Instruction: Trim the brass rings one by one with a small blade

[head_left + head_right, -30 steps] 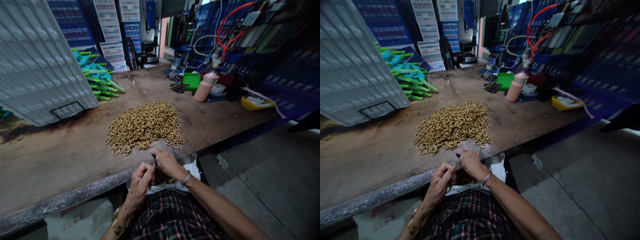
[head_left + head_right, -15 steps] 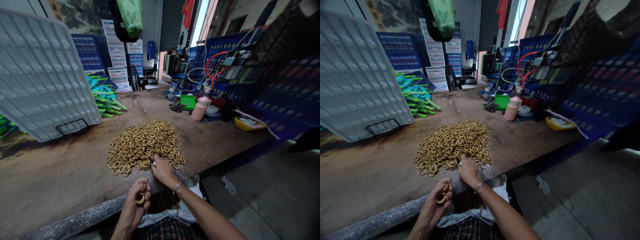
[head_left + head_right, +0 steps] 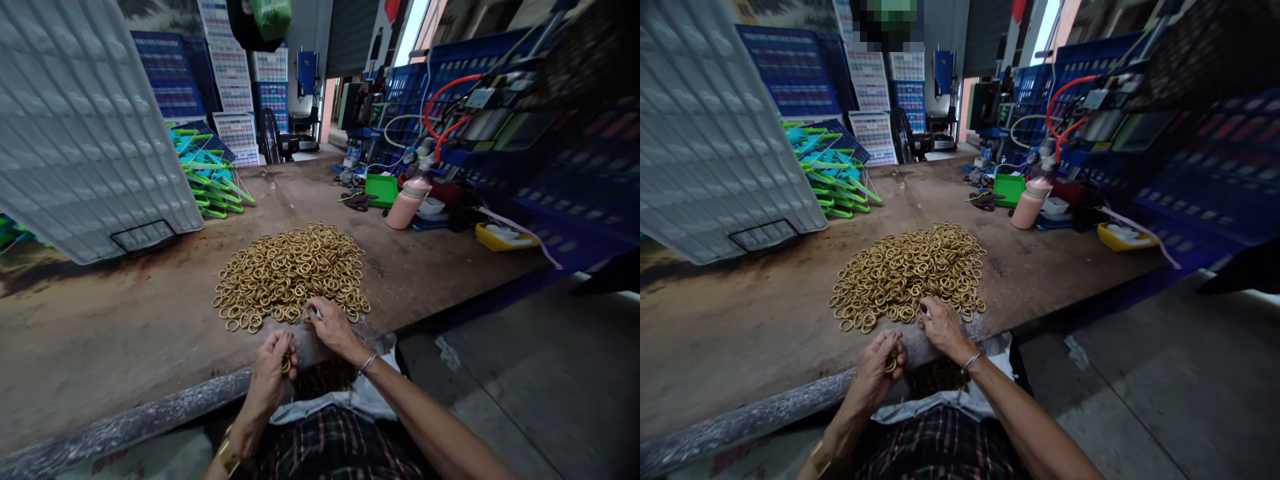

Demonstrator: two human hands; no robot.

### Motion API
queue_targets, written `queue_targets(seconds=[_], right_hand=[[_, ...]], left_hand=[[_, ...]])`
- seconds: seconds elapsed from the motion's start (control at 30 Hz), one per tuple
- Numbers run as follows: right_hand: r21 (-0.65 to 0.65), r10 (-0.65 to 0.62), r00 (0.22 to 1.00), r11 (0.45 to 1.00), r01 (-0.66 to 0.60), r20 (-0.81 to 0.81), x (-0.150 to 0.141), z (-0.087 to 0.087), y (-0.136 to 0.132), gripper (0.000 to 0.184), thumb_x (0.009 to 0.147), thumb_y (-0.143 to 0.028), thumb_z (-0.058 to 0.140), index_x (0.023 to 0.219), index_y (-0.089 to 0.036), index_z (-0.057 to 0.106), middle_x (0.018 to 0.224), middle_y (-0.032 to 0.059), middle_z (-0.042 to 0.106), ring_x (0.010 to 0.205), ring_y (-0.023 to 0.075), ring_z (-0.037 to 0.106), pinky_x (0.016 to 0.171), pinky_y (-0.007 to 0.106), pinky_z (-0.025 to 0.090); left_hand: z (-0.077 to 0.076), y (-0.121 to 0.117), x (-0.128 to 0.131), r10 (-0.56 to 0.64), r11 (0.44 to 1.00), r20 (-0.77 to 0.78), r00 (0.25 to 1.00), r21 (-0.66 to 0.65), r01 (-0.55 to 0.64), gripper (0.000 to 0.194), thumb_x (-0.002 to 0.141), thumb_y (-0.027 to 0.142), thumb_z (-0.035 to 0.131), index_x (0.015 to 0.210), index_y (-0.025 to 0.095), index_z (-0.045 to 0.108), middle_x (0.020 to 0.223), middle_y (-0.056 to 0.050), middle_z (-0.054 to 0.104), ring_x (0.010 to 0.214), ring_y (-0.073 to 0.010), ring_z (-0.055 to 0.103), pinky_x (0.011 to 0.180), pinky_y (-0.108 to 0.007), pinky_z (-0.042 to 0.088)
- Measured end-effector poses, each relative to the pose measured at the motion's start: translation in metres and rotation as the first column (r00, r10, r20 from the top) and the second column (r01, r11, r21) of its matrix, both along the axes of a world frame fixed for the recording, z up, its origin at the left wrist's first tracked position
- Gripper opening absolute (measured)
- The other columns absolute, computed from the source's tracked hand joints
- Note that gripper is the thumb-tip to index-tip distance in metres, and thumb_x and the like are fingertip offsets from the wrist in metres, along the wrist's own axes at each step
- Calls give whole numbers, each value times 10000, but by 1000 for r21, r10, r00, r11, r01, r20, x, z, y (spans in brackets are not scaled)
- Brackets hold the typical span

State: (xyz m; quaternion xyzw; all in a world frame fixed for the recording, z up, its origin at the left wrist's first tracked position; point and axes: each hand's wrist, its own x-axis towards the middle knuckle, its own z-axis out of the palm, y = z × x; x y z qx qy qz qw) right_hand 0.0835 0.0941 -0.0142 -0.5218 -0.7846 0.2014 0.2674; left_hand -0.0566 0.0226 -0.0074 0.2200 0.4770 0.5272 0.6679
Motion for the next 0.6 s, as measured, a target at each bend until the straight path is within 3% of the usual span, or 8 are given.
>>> queue_targets(seconds=[0.1, 0.2, 0.27, 0.4, 0.5, 0.6], right_hand=[[34, 149, 976, 989, -145, -156, 1, 8, -11, 152, 823, -145, 436, 886, -190, 567, 871, 40, 602, 844, 145, 530, 760, 247, 385], [5, 223, 944, 973, -229, -244, -3, 18, -22, 146, 802, -132, 442, 862, -189, 562, 834, 36, 593, 816, 145, 525, 741, 253, 397], [-66, 184, 936, 975, -213, -301, -6, 23, -26, 135, 792, -140, 446, 860, -189, 552, 815, 23, 586, 785, 137, 524, 718, 246, 399], [-299, -17, 937, 950, -94, -350, -10, 24, -26, 125, 815, -239, 432, 805, -183, 543, 712, -14, 556, 659, 111, 500, 611, 214, 376], [-448, -59, 929, 886, -119, -365, -10, 19, -25, 236, 842, -328, 396, 708, -177, 519, 566, -41, 495, 532, 91, 439, 535, 202, 336], [-501, -74, 908, 851, -158, -413, -11, 14, -24, 326, 848, -365, 375, 601, -173, 463, 506, -48, 444, 490, 80, 393, 520, 200, 319]], left_hand=[[-1, 5, 3, -21, 1000, -97, 995, -1, 21, 359, 666, 468, 636, 821, 170, 511, 550, 63, 475, 409, -53, 406, 314, -133, 270], [-3, 7, 4, -89, 995, -160, 983, 28, 94, 346, 692, 481, 600, 788, 159, 519, 493, 75, 451, 361, -36, 353, 322, -135, 248], [-4, 7, 3, -110, 991, -217, 970, 53, 125, 332, 719, 482, 569, 754, 155, 516, 464, 75, 446, 342, -30, 323, 332, -141, 242], [-5, 6, 0, -49, 995, -366, 929, 68, 79, 327, 739, 483, 537, 728, 156, 524, 460, 67, 449, 351, -38, 322, 352, -156, 244], [-7, 7, 0, 0, 993, -477, 879, 106, 58, 321, 742, 468, 535, 719, 149, 559, 476, 57, 447, 378, -47, 337, 369, -166, 251], [-7, 7, 1, 17, 988, -520, 854, 142, 67, 306, 746, 449, 537, 720, 147, 579, 490, 52, 449, 400, -54, 352, 380, -170, 257]])
